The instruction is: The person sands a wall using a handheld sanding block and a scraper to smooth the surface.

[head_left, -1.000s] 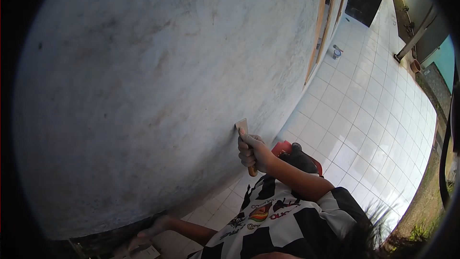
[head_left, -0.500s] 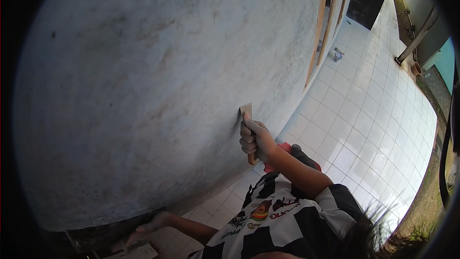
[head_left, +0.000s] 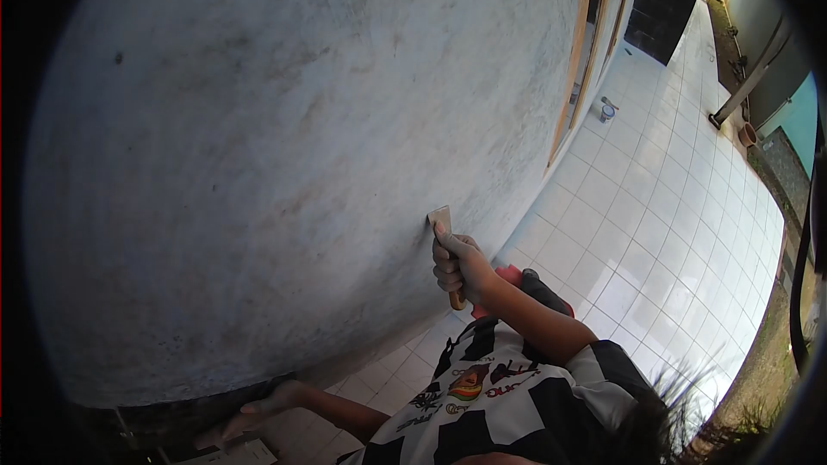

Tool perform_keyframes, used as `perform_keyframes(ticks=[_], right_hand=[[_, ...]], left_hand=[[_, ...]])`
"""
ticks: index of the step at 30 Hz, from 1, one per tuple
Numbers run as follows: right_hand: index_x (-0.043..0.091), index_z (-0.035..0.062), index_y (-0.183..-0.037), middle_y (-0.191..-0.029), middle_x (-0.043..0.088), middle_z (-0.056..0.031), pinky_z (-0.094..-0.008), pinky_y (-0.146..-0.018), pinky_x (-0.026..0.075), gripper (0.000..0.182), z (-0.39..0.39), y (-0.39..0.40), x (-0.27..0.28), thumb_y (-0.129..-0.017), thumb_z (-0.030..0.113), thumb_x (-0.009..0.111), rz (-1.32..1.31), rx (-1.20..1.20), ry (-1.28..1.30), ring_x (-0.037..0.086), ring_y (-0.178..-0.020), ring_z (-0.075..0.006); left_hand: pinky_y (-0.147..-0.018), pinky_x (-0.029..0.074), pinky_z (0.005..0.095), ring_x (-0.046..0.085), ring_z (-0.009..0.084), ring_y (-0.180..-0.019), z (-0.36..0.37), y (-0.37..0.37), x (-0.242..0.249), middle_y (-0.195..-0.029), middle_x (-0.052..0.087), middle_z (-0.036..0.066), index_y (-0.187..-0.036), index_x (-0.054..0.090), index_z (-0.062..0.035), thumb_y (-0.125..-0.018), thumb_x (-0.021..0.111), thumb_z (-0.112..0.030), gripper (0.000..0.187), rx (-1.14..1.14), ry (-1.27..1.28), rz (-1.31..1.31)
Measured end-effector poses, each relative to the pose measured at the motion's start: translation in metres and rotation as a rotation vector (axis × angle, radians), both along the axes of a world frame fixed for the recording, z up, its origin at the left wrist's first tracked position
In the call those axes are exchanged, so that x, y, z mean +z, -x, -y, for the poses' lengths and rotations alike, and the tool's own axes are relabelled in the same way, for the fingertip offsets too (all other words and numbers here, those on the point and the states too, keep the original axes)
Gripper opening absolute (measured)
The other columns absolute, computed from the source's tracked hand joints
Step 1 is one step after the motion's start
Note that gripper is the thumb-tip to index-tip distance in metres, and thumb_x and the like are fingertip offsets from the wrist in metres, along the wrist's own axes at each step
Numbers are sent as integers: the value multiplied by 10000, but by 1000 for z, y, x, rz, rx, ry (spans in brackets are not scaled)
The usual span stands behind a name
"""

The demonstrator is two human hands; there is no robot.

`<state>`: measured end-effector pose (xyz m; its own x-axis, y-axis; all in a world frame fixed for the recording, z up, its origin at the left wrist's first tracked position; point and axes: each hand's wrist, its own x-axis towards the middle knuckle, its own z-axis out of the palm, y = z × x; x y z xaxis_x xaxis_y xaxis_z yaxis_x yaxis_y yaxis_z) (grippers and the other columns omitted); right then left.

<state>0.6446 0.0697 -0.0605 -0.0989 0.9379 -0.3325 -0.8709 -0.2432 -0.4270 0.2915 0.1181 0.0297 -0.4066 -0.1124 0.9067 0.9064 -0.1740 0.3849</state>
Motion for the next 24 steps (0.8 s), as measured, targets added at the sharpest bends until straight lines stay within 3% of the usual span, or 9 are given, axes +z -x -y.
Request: perform_keyframes(ticks=[4, 9, 14, 17, 24], right_hand=[[390, 188, -679, -541, 250, 94, -230, -391, 154, 484, -1, -5, -6, -975, 546, 525, -23, -43, -84, 209, -419, -41], [374, 184, -686, -546, 231, 90, -232, -395, 157, 480, 0, -6, 4, -998, 533, 480, -13, 0, 20, 206, -429, -50], [379, 187, -673, -537, 254, 94, -234, -387, 153, 487, 2, -5, 0, -980, 538, 521, 16, -10, 6, 209, -414, -42], [374, 188, -670, -535, 247, 95, -232, -385, 151, 493, -1, -4, 2, -978, 545, 520, 12, -42, -6, 202, -412, -42], [344, 198, -658, -536, 241, 96, -225, -386, 151, 502, -4, -18, 9, -978, 541, 526, 42, -69, -44, 205, -416, -39]], left_hand=[[-1101, 330, 443, 375, 362, -1320, 8, 1, -4, -1410, 352, 325, -1378, 332, 169, -1045, 324, -465, 717, -106, 20, 3], [-1125, 294, 456, 361, 376, -1333, -3, 3, -11, -1441, 318, 335, -1390, 317, 170, -1050, 324, -438, 696, -305, -21, 143], [-1128, 280, 460, 362, 390, -1330, 5, 8, -6, -1438, 321, 342, -1382, 323, 176, -1051, 326, -433, 693, 82, 84, 8], [-1128, 271, 471, 366, 405, -1323, 0, -10, 2, -1429, 334, 348, -1371, 339, 180, -1055, 321, -415, 674, -73, -18, -17], [-1119, 281, 481, 374, 407, -1317, 5, 19, -12, -1423, 342, 346, -1359, 359, 173, -1057, 323, -411, 659, 24, 59, 9]])
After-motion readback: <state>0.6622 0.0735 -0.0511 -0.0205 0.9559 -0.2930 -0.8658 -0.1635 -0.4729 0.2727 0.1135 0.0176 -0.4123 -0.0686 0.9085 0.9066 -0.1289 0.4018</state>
